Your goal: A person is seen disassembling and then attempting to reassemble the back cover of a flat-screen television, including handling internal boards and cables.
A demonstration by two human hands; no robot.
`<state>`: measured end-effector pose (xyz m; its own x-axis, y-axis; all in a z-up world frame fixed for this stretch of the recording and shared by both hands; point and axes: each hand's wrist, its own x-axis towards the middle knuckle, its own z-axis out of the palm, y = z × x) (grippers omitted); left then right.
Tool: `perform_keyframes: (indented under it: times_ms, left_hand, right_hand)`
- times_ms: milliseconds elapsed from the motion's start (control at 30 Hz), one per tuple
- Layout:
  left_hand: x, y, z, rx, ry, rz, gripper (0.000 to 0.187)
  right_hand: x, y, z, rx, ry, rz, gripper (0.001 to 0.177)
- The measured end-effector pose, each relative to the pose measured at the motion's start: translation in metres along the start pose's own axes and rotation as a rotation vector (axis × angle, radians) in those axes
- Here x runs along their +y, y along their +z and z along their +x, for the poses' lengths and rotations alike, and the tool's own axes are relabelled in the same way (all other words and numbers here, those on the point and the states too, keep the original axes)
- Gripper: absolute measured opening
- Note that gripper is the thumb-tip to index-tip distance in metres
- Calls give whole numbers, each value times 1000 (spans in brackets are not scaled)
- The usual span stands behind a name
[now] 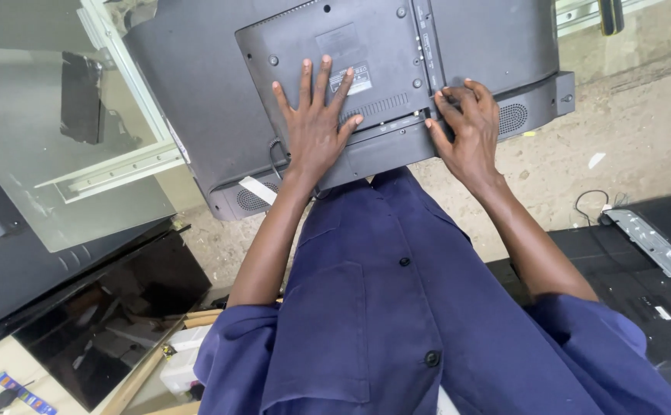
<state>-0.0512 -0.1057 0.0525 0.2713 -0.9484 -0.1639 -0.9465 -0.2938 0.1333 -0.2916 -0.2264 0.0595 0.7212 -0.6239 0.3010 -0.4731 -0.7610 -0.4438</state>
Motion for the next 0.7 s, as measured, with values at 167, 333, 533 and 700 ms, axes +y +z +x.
perform_keyframes:
  times_ms: [167,333,533,700]
  left_hand:
    - [6,1,-1,-53,-24,27,69]
    - [15,7,0,-39,-53,46,64]
    - [72,3,20,12,211,-49,76]
    - [92,7,35,-25,165,63,90]
  right_hand:
    - [-1,-3,0,-19,-68,-94,38]
    - [17,5,0,-12,-8,97,35]
    - [17,2,-2,47,-38,61,34]
    - [21,4,-4,77,-19,49,34]
